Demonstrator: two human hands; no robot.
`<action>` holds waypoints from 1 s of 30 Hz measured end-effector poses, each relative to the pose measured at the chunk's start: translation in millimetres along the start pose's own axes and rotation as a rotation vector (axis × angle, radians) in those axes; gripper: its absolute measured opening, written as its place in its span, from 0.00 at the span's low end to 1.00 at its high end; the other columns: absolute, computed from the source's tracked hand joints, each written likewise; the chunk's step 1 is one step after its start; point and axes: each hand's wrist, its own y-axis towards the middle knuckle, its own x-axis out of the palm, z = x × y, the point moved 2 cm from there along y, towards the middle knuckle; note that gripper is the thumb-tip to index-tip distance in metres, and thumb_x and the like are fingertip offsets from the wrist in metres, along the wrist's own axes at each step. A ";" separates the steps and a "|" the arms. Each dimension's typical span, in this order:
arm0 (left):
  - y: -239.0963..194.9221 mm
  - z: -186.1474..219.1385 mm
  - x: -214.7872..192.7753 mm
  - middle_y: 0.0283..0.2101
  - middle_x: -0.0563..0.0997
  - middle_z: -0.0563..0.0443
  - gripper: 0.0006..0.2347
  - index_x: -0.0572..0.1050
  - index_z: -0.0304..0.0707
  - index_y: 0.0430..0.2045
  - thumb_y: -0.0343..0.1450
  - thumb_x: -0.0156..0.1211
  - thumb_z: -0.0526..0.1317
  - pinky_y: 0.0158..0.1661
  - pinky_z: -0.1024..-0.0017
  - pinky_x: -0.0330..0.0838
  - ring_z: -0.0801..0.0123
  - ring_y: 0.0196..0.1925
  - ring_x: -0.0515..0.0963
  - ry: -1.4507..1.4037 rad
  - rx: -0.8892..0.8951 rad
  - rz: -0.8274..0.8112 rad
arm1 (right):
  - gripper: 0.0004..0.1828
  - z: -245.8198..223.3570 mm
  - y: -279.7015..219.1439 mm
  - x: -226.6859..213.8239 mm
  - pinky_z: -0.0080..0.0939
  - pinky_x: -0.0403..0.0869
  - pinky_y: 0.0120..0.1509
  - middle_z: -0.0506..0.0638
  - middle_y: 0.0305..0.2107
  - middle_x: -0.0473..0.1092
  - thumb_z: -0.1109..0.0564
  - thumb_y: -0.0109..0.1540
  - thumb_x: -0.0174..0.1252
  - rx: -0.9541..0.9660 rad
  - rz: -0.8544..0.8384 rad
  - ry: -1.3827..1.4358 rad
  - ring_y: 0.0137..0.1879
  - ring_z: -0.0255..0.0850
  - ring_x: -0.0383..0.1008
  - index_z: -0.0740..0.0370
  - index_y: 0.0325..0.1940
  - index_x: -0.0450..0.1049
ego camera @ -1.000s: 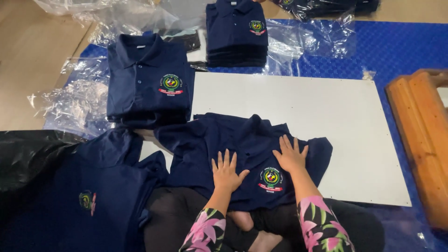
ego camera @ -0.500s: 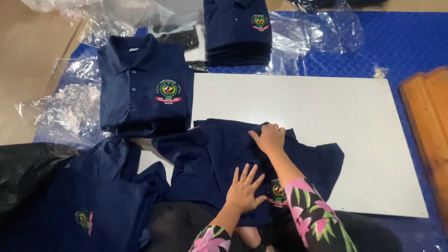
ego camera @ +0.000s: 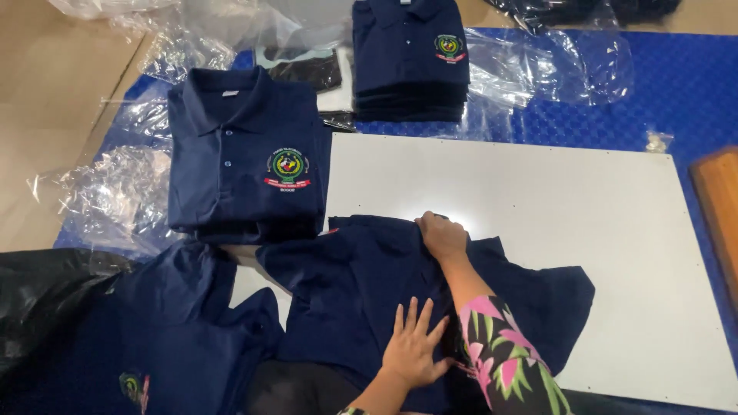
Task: Folding navy blue polo shirts on a white board and stacking them neatly.
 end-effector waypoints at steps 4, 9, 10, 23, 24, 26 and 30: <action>9.4 -1.8 -9.0 0.75 0.52 0.30 0.36 0.64 0.48 0.69 0.65 0.53 0.64 0.67 0.29 0.33 0.26 0.75 0.44 0.036 -0.059 -0.106 | 0.22 12.3 36.0 -5.1 0.62 0.74 0.39 0.55 0.29 0.78 0.35 0.70 0.44 0.156 -0.487 0.091 0.39 0.64 0.79 0.54 0.44 0.70; 8.9 3.3 -17.8 0.74 0.54 0.30 0.35 0.65 0.46 0.68 0.66 0.56 0.62 0.66 0.29 0.35 0.26 0.74 0.46 0.030 -0.044 -0.099 | 0.16 34.0 52.9 -92.3 0.49 0.67 0.64 0.42 0.47 0.80 0.52 0.65 0.48 -0.141 -0.901 0.316 0.54 0.45 0.78 0.45 0.49 0.81; 9.7 4.0 -19.8 0.74 0.54 0.30 0.35 0.65 0.46 0.68 0.66 0.56 0.62 0.66 0.29 0.35 0.26 0.74 0.46 0.034 -0.041 -0.097 | 0.16 27.9 48.5 -110.4 0.49 0.67 0.64 0.42 0.47 0.80 0.52 0.65 0.48 -0.140 -0.895 0.317 0.54 0.45 0.78 0.45 0.49 0.81; 8.1 6.7 -18.6 0.75 0.51 0.31 0.35 0.64 0.46 0.68 0.67 0.54 0.63 0.67 0.31 0.34 0.29 0.75 0.43 0.055 -0.050 -0.103 | 0.17 49.7 -15.6 -128.2 0.49 0.64 0.52 0.40 0.20 0.64 0.74 0.50 0.52 -0.679 0.094 0.001 0.35 0.42 0.65 0.50 0.27 0.69; 6.7 7.4 -19.0 0.75 0.50 0.30 0.36 0.63 0.46 0.69 0.67 0.52 0.64 0.68 0.32 0.32 0.29 0.76 0.42 0.058 -0.062 -0.132 | 0.18 49.4 -18.8 -139.0 0.43 0.58 0.45 0.40 0.22 0.62 0.74 0.55 0.50 -0.694 0.249 0.046 0.33 0.40 0.63 0.49 0.24 0.68; 7.7 7.4 -18.7 0.75 0.50 0.31 0.36 0.63 0.47 0.69 0.67 0.52 0.64 0.68 0.32 0.33 0.29 0.76 0.43 0.065 -0.067 -0.132 | 0.14 45.7 -28.3 -143.2 0.43 0.60 0.40 0.42 0.28 0.66 0.71 0.58 0.51 -0.651 0.307 0.044 0.32 0.42 0.63 0.51 0.26 0.69; 6.4 7.0 -16.6 0.76 0.49 0.32 0.36 0.62 0.47 0.69 0.67 0.51 0.64 0.68 0.32 0.31 0.31 0.76 0.42 0.071 -0.067 -0.134 | 0.10 55.3 -56.1 -96.6 0.48 0.62 0.24 0.50 0.22 0.59 0.68 0.56 0.53 -0.535 0.214 0.167 0.22 0.49 0.61 0.58 0.25 0.64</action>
